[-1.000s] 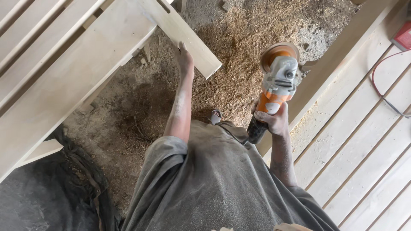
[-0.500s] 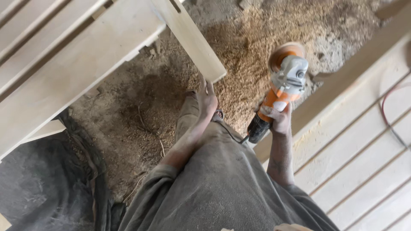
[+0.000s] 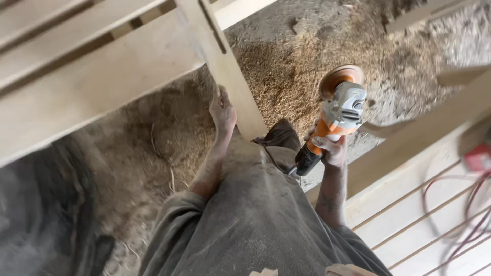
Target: The person sands a wooden panel structure using an electric angle grinder with a sanding disc accessory, moving the tool back and forth along the slats and surfaces while brushing away sawdust by hand.
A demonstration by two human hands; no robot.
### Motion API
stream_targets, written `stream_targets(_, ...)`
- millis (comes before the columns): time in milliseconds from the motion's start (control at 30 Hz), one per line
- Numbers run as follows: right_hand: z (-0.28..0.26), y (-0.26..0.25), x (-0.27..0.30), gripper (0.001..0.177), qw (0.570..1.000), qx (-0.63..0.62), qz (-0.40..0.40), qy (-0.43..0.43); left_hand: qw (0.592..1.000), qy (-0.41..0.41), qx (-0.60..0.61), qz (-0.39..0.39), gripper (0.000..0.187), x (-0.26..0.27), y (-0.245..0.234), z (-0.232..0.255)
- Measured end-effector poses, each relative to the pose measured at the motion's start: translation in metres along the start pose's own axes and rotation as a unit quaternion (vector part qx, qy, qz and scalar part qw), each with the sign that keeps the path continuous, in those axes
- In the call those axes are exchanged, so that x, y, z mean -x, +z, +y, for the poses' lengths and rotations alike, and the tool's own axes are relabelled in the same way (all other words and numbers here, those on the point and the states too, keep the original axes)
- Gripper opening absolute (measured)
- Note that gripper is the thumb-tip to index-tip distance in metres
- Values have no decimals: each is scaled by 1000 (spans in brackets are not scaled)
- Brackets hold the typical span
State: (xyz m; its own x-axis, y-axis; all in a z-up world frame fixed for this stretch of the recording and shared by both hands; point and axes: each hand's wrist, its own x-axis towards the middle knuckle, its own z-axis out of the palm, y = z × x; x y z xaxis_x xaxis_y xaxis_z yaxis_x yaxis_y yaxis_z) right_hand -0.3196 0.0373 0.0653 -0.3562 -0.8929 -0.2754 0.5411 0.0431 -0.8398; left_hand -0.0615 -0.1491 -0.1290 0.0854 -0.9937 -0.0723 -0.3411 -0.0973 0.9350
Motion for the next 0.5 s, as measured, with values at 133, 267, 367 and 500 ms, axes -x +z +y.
stream_targets(133, -16, -12, -60, 62, 998, 52, -11, 24, 982, -185, -35, -5, 53, -3, -12, 94)
stream_targets(267, -47, -21, -133, 60, 985, 44, -151, 77, 984, -176, 1, 26, 48, 21, 7, 202)
stream_targets(367, -80, -20, -200, 58, 959, 16, -250, 130, 993, 99, 15, -57, 60, 30, 55, 245)
stream_targets(500, -122, 18, -282, 55, 863, -105, -461, 180, 932, -42, 211, -291, 85, 38, 144, 271)
